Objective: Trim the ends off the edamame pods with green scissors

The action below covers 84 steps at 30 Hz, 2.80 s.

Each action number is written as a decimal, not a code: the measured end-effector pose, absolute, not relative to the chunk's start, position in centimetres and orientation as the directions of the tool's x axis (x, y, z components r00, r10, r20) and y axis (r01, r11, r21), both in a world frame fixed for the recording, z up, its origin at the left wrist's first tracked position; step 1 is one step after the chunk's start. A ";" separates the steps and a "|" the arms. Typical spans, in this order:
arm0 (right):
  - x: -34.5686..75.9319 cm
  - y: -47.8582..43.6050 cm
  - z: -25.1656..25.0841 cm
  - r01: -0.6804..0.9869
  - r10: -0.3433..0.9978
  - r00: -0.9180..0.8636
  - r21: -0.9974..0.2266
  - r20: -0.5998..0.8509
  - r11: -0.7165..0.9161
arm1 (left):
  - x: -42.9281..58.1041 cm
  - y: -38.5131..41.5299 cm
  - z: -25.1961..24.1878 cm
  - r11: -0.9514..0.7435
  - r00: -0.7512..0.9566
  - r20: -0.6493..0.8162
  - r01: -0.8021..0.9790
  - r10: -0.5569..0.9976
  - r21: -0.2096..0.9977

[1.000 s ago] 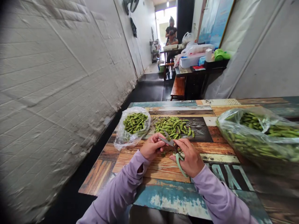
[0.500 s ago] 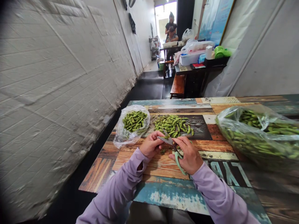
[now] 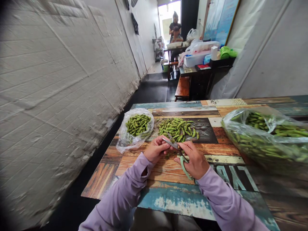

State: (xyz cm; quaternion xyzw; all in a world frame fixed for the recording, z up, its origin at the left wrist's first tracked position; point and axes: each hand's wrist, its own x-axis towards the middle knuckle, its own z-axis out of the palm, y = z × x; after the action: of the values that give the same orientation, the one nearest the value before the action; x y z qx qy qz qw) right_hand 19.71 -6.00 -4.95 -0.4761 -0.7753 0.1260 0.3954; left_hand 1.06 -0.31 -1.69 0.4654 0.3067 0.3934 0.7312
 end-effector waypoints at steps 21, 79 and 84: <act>21.7 -5.4 -3.6 0.717 0.797 0.142 -0.616 0.587 0.326 | -0.1 0.8 -0.2 0.356 0.461 -0.126 -0.456 0.879 0.816; 24.0 -3.7 -3.7 0.673 0.796 -0.067 -0.562 0.602 0.481 | 6.3 -0.4 -1.7 0.098 0.211 -0.048 -0.235 0.976 0.967; 23.7 -3.8 -4.0 0.678 0.803 -0.152 -0.531 0.576 0.509 | 6.0 -0.4 -1.5 0.070 0.212 -0.016 -0.252 0.977 0.965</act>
State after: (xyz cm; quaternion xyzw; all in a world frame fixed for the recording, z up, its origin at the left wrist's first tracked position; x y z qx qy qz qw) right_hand 23.71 -3.77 -3.99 -0.4901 -0.7553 0.0731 0.4288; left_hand 6.02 -0.38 -1.48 0.4691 0.3865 0.4947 0.6212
